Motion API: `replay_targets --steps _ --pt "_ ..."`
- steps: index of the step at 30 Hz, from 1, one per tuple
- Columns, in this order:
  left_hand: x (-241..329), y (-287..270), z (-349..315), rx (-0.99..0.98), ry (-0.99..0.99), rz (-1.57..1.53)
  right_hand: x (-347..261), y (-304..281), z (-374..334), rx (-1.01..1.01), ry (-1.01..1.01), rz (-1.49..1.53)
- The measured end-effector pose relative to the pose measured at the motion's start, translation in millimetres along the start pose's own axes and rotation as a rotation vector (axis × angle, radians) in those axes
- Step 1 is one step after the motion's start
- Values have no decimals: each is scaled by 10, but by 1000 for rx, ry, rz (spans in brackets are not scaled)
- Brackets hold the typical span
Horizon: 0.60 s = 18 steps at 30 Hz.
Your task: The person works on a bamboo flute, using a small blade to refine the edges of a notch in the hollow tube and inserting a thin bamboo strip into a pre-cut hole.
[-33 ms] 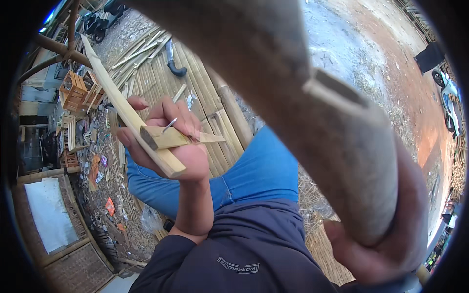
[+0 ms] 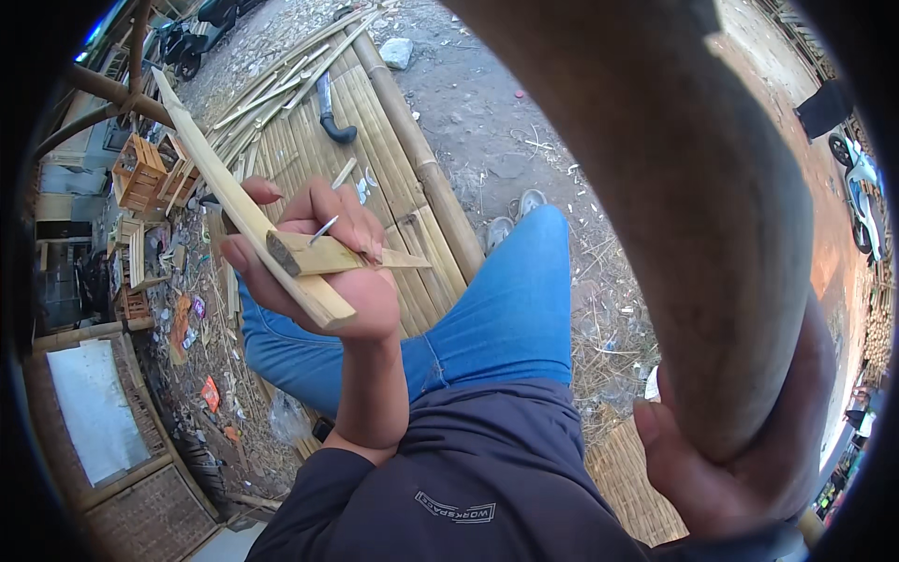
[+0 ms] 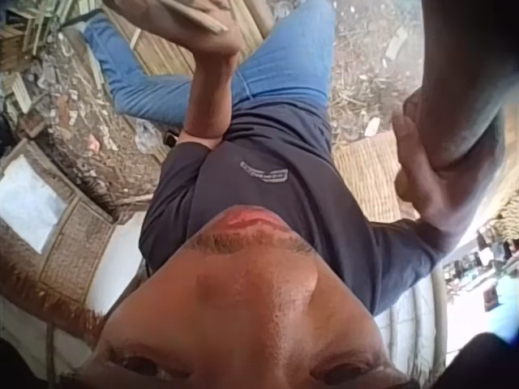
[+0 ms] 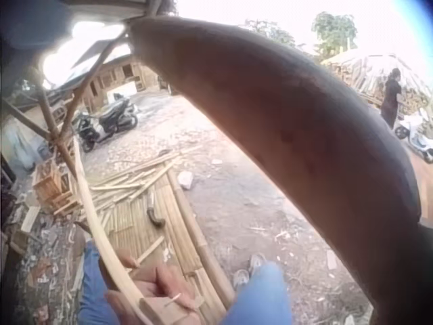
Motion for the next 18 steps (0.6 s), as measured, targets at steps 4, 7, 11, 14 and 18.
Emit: replay_targets --steps 4,7,11,14,18 --pt "7 -13 7 0 -13 -7 -131 280 3 -319 -111 -190" --pt "-9 -28 8 -1 -25 -18 -33 -54 23 39 106 92" --pt "-43 16 20 0 -52 -79 -196 163 -18 -287 -101 -256" --pt "-6 -47 6 -11 -48 -42 8 -32 -12 25 -70 -20" --pt "-42 -13 7 41 -64 -72 -212 223 32 -356 -154 -338"
Point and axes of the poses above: each hand's wrist, its own z-axis towards the middle knuckle, its own y-axis out of the palm, x = y × z, the point moved 10 cm from there along z, towards the middle knuckle, and after that the axes turned 1 degree about z, right-handed, at the moved point
